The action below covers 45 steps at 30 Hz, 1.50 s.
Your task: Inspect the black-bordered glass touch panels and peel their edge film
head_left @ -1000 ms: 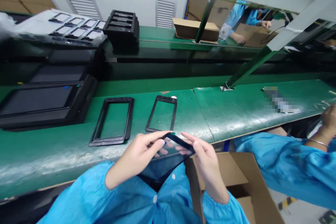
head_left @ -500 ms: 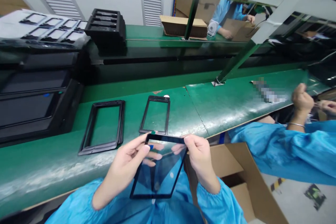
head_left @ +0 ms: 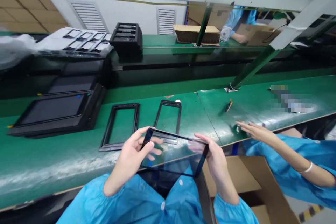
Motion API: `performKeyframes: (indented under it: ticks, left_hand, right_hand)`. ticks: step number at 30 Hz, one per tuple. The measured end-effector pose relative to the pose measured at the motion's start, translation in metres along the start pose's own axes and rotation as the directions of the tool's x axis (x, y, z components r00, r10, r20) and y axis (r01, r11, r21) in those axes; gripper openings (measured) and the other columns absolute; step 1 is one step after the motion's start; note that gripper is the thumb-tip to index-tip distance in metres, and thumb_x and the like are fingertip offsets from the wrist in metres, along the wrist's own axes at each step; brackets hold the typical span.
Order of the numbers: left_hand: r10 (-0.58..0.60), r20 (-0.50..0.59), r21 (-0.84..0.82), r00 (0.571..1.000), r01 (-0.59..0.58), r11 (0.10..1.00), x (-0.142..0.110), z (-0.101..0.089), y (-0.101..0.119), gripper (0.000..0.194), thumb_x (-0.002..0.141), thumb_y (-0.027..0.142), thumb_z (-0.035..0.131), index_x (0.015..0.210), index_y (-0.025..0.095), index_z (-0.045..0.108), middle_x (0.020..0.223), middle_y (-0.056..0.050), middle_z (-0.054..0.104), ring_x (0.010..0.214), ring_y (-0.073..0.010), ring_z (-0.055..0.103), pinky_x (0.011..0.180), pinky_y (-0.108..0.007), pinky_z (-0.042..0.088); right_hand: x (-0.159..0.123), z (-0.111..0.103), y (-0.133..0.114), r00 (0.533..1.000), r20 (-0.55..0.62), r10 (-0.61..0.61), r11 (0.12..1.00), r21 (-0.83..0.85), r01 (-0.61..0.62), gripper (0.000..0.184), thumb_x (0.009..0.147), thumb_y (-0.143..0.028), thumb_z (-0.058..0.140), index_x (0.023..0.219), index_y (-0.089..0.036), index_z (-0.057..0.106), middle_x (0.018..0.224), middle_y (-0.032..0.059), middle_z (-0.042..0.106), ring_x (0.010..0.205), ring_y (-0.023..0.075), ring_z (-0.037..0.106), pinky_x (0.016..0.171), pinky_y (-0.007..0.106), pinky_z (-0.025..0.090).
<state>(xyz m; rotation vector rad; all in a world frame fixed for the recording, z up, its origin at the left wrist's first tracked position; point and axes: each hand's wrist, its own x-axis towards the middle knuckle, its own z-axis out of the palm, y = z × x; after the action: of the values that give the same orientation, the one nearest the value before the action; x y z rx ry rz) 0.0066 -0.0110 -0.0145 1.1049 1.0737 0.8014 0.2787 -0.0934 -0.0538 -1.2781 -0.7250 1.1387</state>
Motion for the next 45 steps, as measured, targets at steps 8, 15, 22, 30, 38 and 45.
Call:
performKeyframes:
  ticks: [8,15,22,30,38,45]
  left_hand:
    - [0.017,-0.04,0.087,0.999,-0.013,0.996,-0.001,0.002,-0.008,0.062,0.095,0.055,0.075,0.14,0.021,0.049,0.117,-0.018,0.082,0.079,-0.0308,0.084,0.059,-0.036,0.066]
    - [0.518,0.376,0.7,0.768,-0.602,0.384,0.007,0.002,0.017,0.036,0.101,0.031,0.07,0.137,0.031,0.074,0.136,-0.006,0.078,0.133,-0.0314,0.068,0.131,-0.06,0.029]
    - [0.499,0.511,0.589,0.7,-0.708,0.39,0.018,-0.002,0.027,0.022,0.105,0.026,0.068,0.12,0.032,0.082,0.111,-0.001,0.085,0.103,-0.021,0.079,0.125,-0.049,0.042]
    - [0.364,-0.383,-0.261,0.849,-0.478,0.839,-0.018,-0.003,0.008,0.065,0.093,0.048,0.082,0.152,0.032,0.061,0.143,-0.015,0.074,0.124,-0.0355,0.076,0.1,-0.046,0.065]
    - [0.763,-0.481,0.74,0.431,-0.267,0.617,-0.02,-0.123,0.008,0.033,0.105,0.038,0.061,0.125,0.017,0.078,0.12,-0.013,0.084,0.104,-0.0311,0.083,0.097,-0.044,0.067]
    - [0.794,-0.276,0.938,0.542,-0.028,0.345,0.02,-0.29,0.034,0.034,0.095,0.028,0.058,0.111,0.023,0.087,0.127,-0.007,0.082,0.124,-0.0311,0.076,0.119,-0.046,0.053]
  right_hand:
    - [-0.013,0.02,-0.002,0.99,-0.141,-0.031,0.999,0.015,0.034,0.033,0.088,-0.05,0.084,0.102,-0.023,0.073,0.075,0.007,0.085,0.056,0.0261,0.081,0.058,0.032,0.063]
    - [-0.022,0.024,-0.007,0.996,-0.053,-0.07,0.997,-0.048,0.067,0.028,0.093,-0.047,0.082,0.1,-0.021,0.075,0.077,0.0086,0.085,0.057,0.0238,0.081,0.057,0.028,0.065]
    - [-0.023,0.028,-0.008,0.995,-0.062,-0.083,0.992,-0.098,0.076,0.03,0.092,-0.047,0.082,0.101,-0.019,0.077,0.076,0.0097,0.085,0.057,0.0251,0.081,0.057,0.03,0.066]
    - [0.018,0.072,0.024,0.986,-0.163,-0.029,0.933,0.35,0.086,0.043,0.087,-0.047,0.088,0.12,-0.028,0.069,0.086,0.0009,0.086,0.063,0.0185,0.081,0.067,0.028,0.065]
    - [0.045,0.113,0.05,0.974,0.168,-0.149,0.975,0.191,0.116,0.059,0.096,-0.05,0.078,0.149,-0.03,0.061,0.154,0.0139,0.066,0.143,0.0351,0.062,0.118,0.06,0.048]
    - [0.052,0.015,0.059,0.995,-0.05,-0.085,0.972,-0.226,0.072,0.069,0.09,-0.063,0.074,0.145,-0.023,0.067,0.158,0.0138,0.063,0.147,0.0431,0.056,0.127,0.065,0.037]
